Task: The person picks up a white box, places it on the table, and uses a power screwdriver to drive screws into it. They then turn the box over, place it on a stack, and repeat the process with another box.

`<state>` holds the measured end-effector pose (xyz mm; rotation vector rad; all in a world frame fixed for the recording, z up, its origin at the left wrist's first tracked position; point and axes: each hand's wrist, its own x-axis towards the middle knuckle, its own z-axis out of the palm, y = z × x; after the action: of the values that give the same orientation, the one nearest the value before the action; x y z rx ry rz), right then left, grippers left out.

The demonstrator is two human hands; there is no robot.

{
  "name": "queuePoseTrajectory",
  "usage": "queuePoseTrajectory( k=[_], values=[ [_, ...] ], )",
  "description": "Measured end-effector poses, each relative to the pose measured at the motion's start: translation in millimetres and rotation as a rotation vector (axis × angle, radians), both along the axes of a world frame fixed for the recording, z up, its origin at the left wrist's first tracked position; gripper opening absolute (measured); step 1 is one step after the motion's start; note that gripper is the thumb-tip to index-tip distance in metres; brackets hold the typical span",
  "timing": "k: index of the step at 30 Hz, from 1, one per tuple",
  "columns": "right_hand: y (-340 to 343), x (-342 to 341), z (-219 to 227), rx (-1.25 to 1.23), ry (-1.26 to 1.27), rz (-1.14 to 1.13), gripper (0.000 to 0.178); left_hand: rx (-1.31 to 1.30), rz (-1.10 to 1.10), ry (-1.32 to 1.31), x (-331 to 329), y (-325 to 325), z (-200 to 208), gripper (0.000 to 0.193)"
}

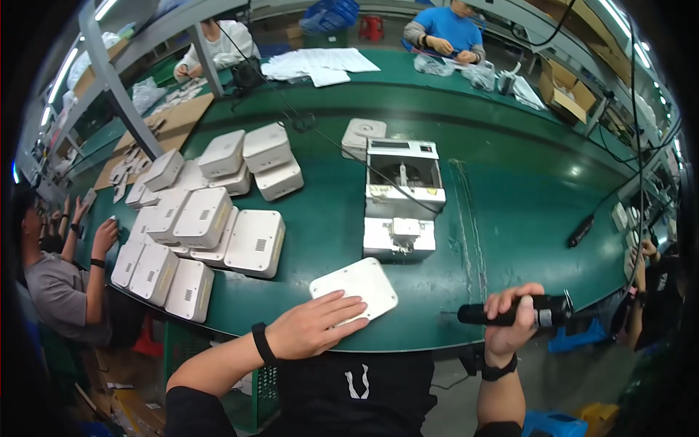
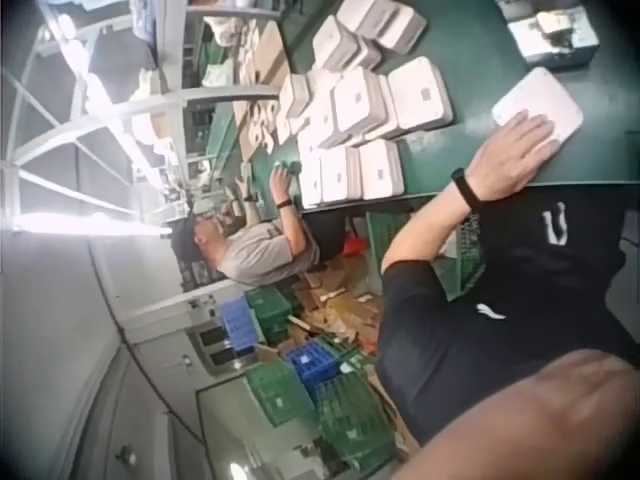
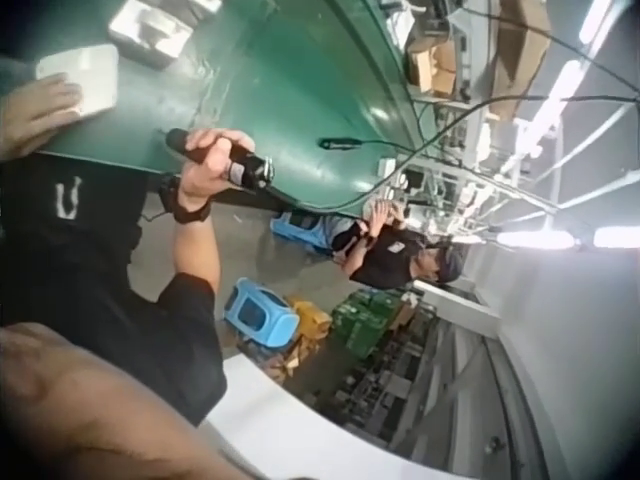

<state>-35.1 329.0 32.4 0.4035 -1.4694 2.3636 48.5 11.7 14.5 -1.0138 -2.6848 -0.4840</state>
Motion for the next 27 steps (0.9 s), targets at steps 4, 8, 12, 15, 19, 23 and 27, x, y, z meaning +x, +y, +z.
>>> queuePoseTrajectory(
  k=[4,8,12,15,19,23,27],
  values=[
    [-13.9,-12.0,10.3,0.121,-0.090,0.001,0.019,0.027,-0.198,-0.058,-23.0,10.6,-1.3,0.052],
    [-31.4,-20.0,29.0,0.238,-0.031,0.011,0.019,0.067,-0.193,-0.096,-39.5,9.1,10.7,0.055],
    [-53.4,-25.8,64.7,0.065,0.066,0.114,0.020,0.206,0.010,-0.210,-41.8,-8.4,12.9,0.064],
    [-81.6,-40.6,88.7,0.046,0.101,0.178,0.020,0.327,0.090,-0.311,-46.1,-15.7,4.3,0.070],
    [-120.6,-66.7,101.9,0.150,0.092,0.165,0.021,0.471,0.107,-0.419,-42.3,-19.7,-4.9,0.073],
    [-137.9,-81.1,100.3,0.329,0.072,0.134,0.022,0.482,0.076,-0.411,-44.5,-25.0,-8.9,0.074],
    [-135.8,-75.2,92.7,0.358,0.041,0.185,0.022,0.503,0.081,-0.407,-42.0,-27.2,-13.2,0.074]
  ],
)
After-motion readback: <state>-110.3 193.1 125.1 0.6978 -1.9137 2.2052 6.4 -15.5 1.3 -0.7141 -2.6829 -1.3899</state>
